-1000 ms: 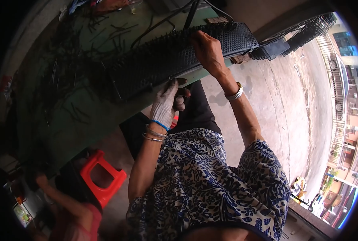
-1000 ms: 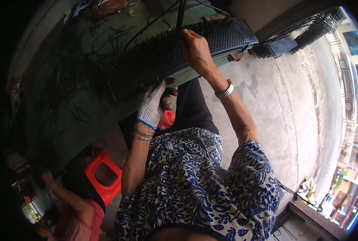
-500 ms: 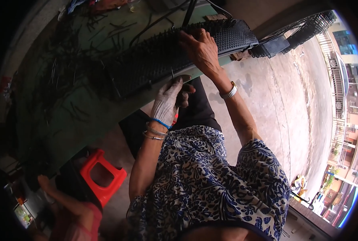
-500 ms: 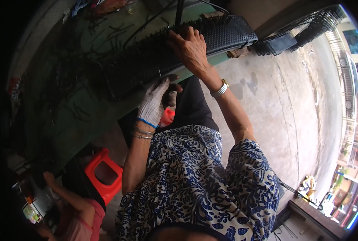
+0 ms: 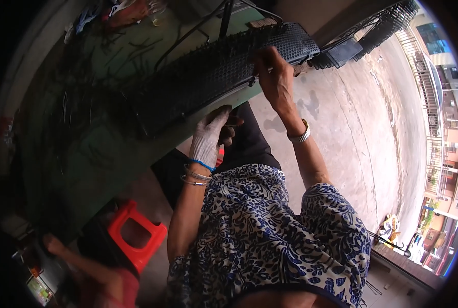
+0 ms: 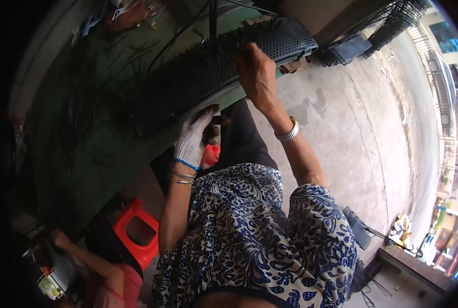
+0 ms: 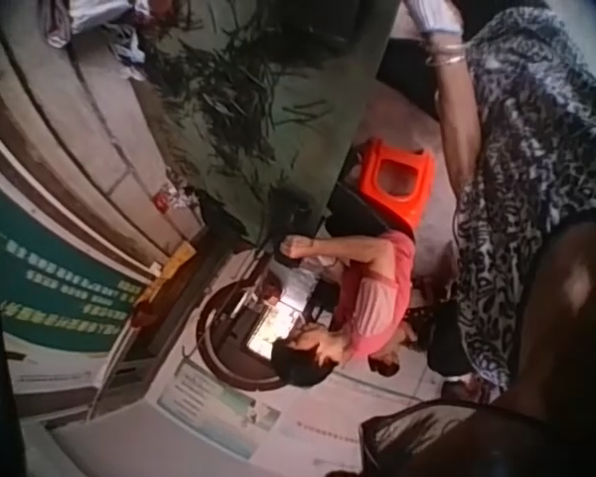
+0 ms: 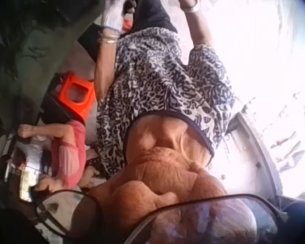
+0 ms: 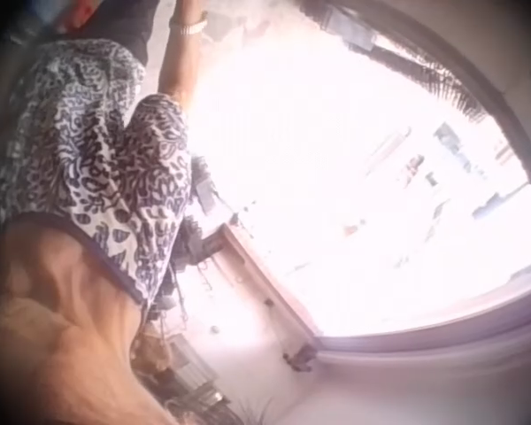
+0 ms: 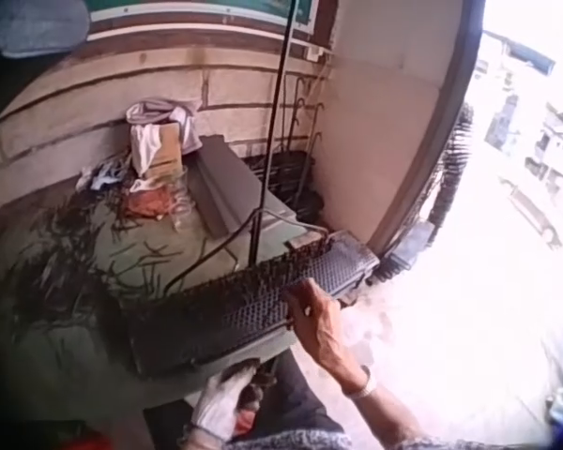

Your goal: Inserting small black rod-like components into a perforated tray on a workbench.

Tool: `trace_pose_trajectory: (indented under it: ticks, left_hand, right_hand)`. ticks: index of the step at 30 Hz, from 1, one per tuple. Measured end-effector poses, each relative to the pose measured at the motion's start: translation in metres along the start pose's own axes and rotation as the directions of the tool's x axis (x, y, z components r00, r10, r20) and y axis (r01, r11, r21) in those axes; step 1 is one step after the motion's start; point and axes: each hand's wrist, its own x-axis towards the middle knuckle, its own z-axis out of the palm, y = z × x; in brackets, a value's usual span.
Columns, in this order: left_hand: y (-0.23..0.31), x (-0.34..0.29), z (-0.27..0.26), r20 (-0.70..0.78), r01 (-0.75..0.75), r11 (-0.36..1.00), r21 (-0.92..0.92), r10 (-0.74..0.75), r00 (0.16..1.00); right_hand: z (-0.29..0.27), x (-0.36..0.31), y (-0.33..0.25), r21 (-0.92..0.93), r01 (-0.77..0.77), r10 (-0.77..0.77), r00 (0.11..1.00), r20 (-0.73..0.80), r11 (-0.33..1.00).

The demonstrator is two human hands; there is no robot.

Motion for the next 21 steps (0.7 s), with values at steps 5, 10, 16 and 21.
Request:
trace_pose_trajectory:
  ticks: [5, 10, 16, 21]
  left_hand:
    - [-0.005, 0.002, -0.005, 0.031, -0.005, 0.999, -0.034, 0.006, 0.999]
    - [0.002, 0.001, -0.008, -0.019, -0.019, 0.999, -0.047, 0.018, 1.000]
    - [-0.001, -0.002, -0.019, -0.061, -0.033, 0.996, -0.080, 0.028, 0.998]
    - [0.011, -0.035, -0.029, -0.036, -0.158, 0.978, -0.132, 0.155, 0.987]
  right_hand:
    - [0.015, 0.022, 0.018, -0.125, 0.215, -0.236, 0.953, -0.189, 0.968]
    - [0.027, 0.028, 0.026, -0.081, 0.202, -0.212, 0.967, -0.140, 0.976]
    - [0.036, 0.014, 0.042, -0.410, 0.222, -0.216, 0.974, 0.063, 0.885]
    - [0.032, 0.011, -0.007, -0.540, 0.136, -0.129, 0.990, 0.053, 0.830]
